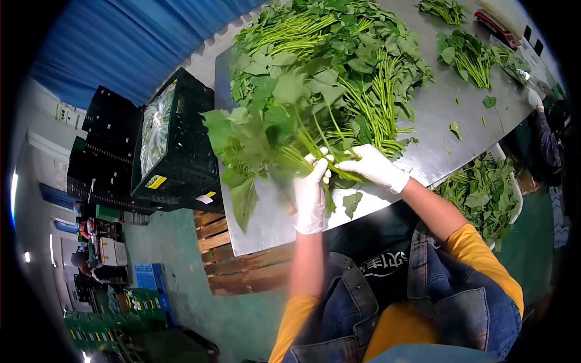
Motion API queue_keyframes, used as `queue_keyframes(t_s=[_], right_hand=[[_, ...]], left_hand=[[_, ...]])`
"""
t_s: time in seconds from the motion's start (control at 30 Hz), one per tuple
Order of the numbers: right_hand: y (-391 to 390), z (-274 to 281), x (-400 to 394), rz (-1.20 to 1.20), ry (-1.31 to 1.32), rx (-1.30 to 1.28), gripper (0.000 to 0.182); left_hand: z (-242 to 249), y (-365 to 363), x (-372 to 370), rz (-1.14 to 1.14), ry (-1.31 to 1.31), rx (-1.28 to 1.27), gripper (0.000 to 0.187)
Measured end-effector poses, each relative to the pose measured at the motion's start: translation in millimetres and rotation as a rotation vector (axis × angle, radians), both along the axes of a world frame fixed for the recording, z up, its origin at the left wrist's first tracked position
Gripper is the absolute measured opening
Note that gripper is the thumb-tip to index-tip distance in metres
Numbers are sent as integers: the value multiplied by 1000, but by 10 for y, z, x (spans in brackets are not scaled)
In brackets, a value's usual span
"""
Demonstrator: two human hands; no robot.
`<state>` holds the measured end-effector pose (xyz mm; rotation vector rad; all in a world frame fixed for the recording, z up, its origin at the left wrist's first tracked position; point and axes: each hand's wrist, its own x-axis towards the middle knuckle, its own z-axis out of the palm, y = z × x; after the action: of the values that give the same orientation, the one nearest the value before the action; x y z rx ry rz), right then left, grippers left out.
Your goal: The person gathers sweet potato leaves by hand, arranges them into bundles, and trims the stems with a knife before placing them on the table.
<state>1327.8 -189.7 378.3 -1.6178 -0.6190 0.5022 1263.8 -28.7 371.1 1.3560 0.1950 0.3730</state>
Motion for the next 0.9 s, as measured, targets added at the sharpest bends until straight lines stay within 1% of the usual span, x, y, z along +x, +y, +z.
queue_keyframes(t_s=[0.03,0.07,0.1,0.17,0.2,0.23,0.3,0.33,0.37,0.4,0.43,0.47,0.5,0.57,0.63,0.67,0.7,0.73,0.77,0.8,0.83,0.87,0.9], right_hand=[[30,64,-31,-82,-32,-13,28],[21,147,-104,-125,259,148,23],[-6,148,-125,-154,367,160,20],[-143,226,-182,-152,444,398,19],[-288,128,-174,-92,475,421,20],[-365,61,-225,-180,407,379,24],[-521,-82,-364,-288,311,452,29],[-573,-69,-438,-339,274,493,29],[-629,-54,-506,-392,237,533,30],[-701,-91,-549,-449,207,540,31],[-832,-260,-570,-557,168,414,27],[-1058,-328,-601,-639,160,439,25],[-1224,-255,-635,-719,151,466,23],[-1922,-580,-549,-790,173,694,25],[-2558,-970,-482,-900,346,1148,44],[-2764,-1083,-470,-916,463,1275,59],[-2888,-1135,-479,-932,578,1403,75],[-2690,-919,-550,-941,779,1503,96],[-2469,-810,-573,-838,896,1482,101],[-2319,-935,-538,-682,899,1355,95],[-2094,-1006,-471,-573,862,1089,85],[-1796,-818,-420,-482,845,876,69],[-1496,-484,-385,-414,707,675,53]], left_hand=[[1,7,-20,62,-54,213,26],[-130,67,17,41,-18,21,25],[-93,72,17,46,-18,21,25],[-20,77,3,144,-3,-445,24],[-44,114,-13,122,-11,-488,23],[-97,95,-7,119,-13,-493,23],[-215,-13,7,101,91,-437,23],[-102,-131,-67,53,135,-292,23],[-341,-146,-8,-7,47,-492,23],[-368,-175,-51,10,2,-137,23],[-314,-205,-96,24,-44,220,23],[-222,-113,-47,135,42,-104,24],[7,32,-14,245,130,-425,25],[248,298,-96,256,-178,-639,28],[300,494,-134,307,-138,-497,35],[262,546,-140,284,-142,-568,36],[245,519,-166,280,-134,-572,36],[236,485,-197,191,-131,-558,37],[227,449,-206,99,-128,-543,38],[198,371,-193,65,-92,-558,39],[166,273,-180,30,-56,-573,40],[157,203,-169,12,-18,-570,38],[157,146,-155,-6,16,-566,36]])
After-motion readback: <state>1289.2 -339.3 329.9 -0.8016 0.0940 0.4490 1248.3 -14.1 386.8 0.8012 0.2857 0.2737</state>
